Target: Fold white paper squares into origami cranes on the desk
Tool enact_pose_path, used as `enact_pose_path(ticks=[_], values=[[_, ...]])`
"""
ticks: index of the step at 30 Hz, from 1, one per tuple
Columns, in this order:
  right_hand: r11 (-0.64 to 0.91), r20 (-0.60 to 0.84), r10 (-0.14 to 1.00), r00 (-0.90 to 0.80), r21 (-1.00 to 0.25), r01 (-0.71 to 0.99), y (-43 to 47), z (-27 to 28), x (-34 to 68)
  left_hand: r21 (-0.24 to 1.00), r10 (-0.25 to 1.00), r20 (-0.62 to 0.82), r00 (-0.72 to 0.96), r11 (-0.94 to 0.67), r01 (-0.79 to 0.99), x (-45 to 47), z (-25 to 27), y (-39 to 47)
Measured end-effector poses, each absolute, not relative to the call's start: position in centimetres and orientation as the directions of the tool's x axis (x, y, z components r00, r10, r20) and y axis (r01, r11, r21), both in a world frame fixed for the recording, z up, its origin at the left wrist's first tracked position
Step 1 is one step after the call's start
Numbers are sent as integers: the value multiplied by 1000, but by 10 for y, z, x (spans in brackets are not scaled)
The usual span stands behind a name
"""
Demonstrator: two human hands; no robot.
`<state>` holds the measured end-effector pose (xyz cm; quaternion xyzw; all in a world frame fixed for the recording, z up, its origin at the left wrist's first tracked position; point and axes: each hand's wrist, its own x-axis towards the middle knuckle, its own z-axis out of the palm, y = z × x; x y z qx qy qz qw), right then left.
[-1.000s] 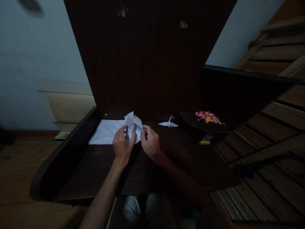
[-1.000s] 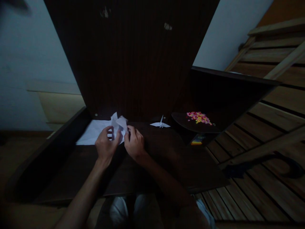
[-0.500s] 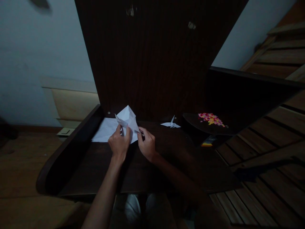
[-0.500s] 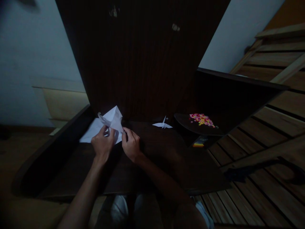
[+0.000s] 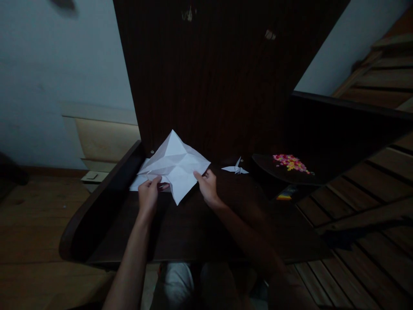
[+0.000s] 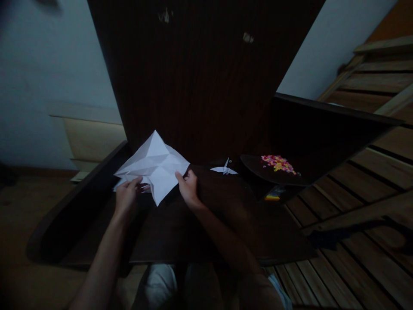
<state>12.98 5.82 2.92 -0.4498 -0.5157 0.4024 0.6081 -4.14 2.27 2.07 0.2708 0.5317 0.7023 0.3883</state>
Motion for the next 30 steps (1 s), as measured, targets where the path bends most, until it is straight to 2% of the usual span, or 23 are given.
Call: enact_pose_path(ticks=[4,7,11,14,17,20,25,30], values=[[87,78,996,44,-967,-240,66,32,135,875,891,-171,-420,-59,-481,-58,31,12],[42,66,995,-72,-954,-298,67,33,135,796,919,-244,-309,8,-605,-66,39,5],[27,73,983,-169,-964,-264,68,28,132,730,915,-286,-286,14,-684,-71,40,2],[-26,43,977,-209,-949,-315,72,22,127,754,906,-235,-352,-59,-654,-76,36,4],[-143,-43,970,-238,-896,-421,77,16,123,797,898,-162,-409,-125,-591,-82,37,5],[-217,-92,958,-273,-853,-475,80,13,121,817,878,-154,-454,-145,-558,-86,46,3],[-254,-121,952,-282,-827,-501,82,13,117,817,812,-197,-550,-174,-549,-85,59,1],[-262,-136,956,-262,-800,-540,85,13,112,839,781,-178,-598,-197,-507,-85,64,5]])
